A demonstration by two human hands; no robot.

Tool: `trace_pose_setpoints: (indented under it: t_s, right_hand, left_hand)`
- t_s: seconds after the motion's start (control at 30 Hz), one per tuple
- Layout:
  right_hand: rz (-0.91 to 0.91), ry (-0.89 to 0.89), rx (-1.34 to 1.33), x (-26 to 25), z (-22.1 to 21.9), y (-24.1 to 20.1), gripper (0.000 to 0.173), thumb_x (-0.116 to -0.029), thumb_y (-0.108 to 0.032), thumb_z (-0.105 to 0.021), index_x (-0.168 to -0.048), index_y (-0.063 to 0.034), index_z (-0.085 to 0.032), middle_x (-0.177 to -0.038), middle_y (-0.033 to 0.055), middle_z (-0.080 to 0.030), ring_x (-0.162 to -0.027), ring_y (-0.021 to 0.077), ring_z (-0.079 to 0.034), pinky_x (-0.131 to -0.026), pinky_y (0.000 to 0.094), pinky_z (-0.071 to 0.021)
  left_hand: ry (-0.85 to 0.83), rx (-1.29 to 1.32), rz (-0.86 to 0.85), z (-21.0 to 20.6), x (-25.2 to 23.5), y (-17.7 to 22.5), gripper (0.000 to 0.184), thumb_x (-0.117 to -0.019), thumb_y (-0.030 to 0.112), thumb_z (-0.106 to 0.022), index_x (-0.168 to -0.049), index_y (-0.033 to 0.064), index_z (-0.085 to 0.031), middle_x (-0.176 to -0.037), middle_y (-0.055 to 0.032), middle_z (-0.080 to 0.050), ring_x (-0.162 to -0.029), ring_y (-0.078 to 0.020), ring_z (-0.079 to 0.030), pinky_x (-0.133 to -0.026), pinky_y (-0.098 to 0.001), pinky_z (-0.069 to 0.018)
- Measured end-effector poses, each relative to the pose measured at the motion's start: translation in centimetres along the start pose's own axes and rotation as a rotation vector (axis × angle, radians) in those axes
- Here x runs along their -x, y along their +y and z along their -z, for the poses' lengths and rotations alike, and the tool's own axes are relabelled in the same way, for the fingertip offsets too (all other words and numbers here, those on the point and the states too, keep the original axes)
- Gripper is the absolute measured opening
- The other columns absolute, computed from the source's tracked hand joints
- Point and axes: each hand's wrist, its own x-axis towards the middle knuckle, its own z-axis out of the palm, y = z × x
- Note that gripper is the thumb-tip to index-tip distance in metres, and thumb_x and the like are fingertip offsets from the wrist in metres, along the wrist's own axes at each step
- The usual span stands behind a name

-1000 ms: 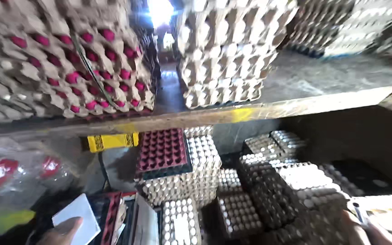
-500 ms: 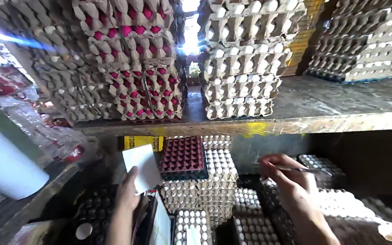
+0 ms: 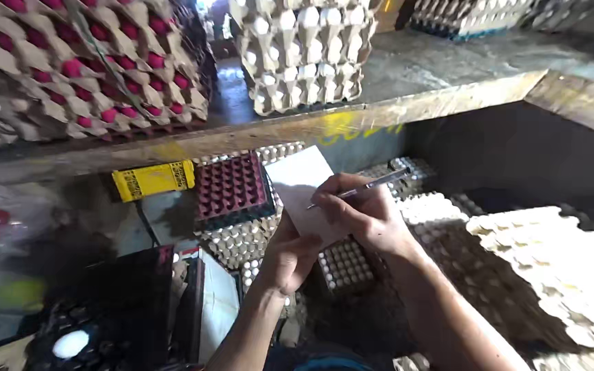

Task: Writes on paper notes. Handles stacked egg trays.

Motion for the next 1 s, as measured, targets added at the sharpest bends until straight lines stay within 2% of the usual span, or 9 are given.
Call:
trace_pose_setpoints:
  t_s: [0.17,0.27,0.33,0.43,0.47,0.57,0.73,0.83,1.0]
  right_hand:
    - [0.083,-0.014,0.199,0.5,1.3,-0.3,0.009,-0.0964,-0.01,-0.066,-0.094,-0.0035,-0.072,-0.075,-0.0013,-0.066,-0.059,0.0049,-0.059,-0.051,0.0221,-0.0531]
    - [0.118,0.074,0.351,-0.1,1.5,-0.1,0.01,-0.0974,-0.013,-0.066,-0.094,-0.0064,-0.073,-0.076,-0.0034,-0.066,-0.061,0.0029,-0.059,-0.053,0.0218,-0.0522]
    - [0.134,0.076,0.386,-0.1,1.9,0.1,0.011,-0.0967,-0.012,-0.066,-0.091,-0.0063,-0.072,-0.075,-0.0028,-0.066,-0.061,0.004,-0.059,-0.052,0.0237,-0.0524]
    - [0.083,-0.093,0.428,1.0,2.6,0.2,0.017,-0.095,-0.02,-0.065,-0.08,-0.0129,-0.071,-0.069,-0.0072,-0.062,-0.06,0.0022,-0.058,-0.053,0.0249,-0.0505]
    - [0.075,-0.105,0.434,1.0,2.8,0.3,0.017,-0.0955,-0.021,-0.065,-0.081,-0.0133,-0.071,-0.069,-0.0076,-0.062,-0.061,0.0017,-0.058,-0.053,0.0247,-0.0503]
    - [0.126,0.022,0.402,0.1,3.3,0.7,0.011,-0.0956,-0.014,-0.068,-0.089,-0.0071,-0.073,-0.074,-0.0027,-0.067,-0.06,0.0042,-0.059,-0.052,0.0244,-0.0525]
    - [0.03,-0.073,0.468,0.2,5.3,0.9,0.017,-0.0953,-0.021,-0.066,-0.082,-0.0135,-0.071,-0.065,-0.007,-0.061,-0.054,0.0021,-0.055,-0.046,0.0242,-0.0475]
    - [0.084,0.044,0.46,0.0,5.9,1.4,0.012,-0.0973,-0.017,-0.067,-0.093,-0.0083,-0.074,-0.076,-0.0028,-0.068,-0.062,0.0033,-0.061,-0.056,0.0231,-0.0537]
    - [0.005,-0.022,0.43,1.5,6.3,1.1,0.015,-0.0948,-0.018,-0.065,-0.082,-0.012,-0.071,-0.064,-0.0067,-0.06,-0.052,0.002,-0.053,-0.045,0.0226,-0.0451]
  left_hand:
    - [-0.13,0.028,0.082,-0.1,-1.0,-0.8,0.074,-0.0812,-0.013,-0.059,-0.147,0.0118,-0.035,-0.129,-0.0194,-0.061,-0.117,-0.0374,-0.064,-0.101,-0.0667,-0.049]
    - [-0.136,0.024,0.1,-0.5,-1.6,-0.9,0.072,-0.0806,-0.014,-0.057,-0.145,0.0108,-0.039,-0.127,-0.0187,-0.063,-0.116,-0.0366,-0.065,-0.101,-0.067,-0.0486]
    - [-0.148,0.008,0.109,-0.6,-2.0,-0.8,0.071,-0.0797,-0.014,-0.058,-0.144,0.0121,-0.041,-0.126,-0.0175,-0.064,-0.114,-0.0349,-0.066,-0.1,-0.0647,-0.0505]
    - [-0.198,0.008,0.139,0.0,-2.8,-1.0,0.069,-0.0824,-0.012,-0.063,-0.142,0.0164,-0.045,-0.125,-0.0148,-0.064,-0.112,-0.0302,-0.066,-0.098,-0.055,-0.054]
    - [-0.191,0.003,0.139,0.0,-3.0,-1.1,0.068,-0.0819,-0.012,-0.063,-0.141,0.0161,-0.045,-0.125,-0.0147,-0.064,-0.111,-0.0301,-0.067,-0.098,-0.055,-0.0545]
    - [-0.173,-0.017,0.128,-0.3,-3.3,-1.4,0.071,-0.0797,-0.014,-0.056,-0.144,0.0147,-0.043,-0.125,-0.0158,-0.064,-0.113,-0.0325,-0.067,-0.099,-0.0626,-0.0517]
    - [-0.188,-0.024,0.135,0.3,-4.2,-1.6,0.074,-0.0799,-0.014,-0.057,-0.146,0.0148,-0.039,-0.128,-0.0173,-0.062,-0.116,-0.0349,-0.065,-0.101,-0.0643,-0.0501]
    - [-0.129,-0.049,0.128,-0.1,-4.2,-1.8,0.077,-0.0771,-0.015,-0.057,-0.146,0.0143,-0.04,-0.128,-0.018,-0.063,-0.115,-0.0355,-0.066,-0.099,-0.0653,-0.0511]
    - [-0.176,-0.004,0.158,0.8,-5.1,-2.0,0.071,-0.0788,-0.013,-0.061,-0.142,0.0156,-0.044,-0.126,-0.0156,-0.064,-0.114,-0.0331,-0.066,-0.1,-0.0622,-0.052]
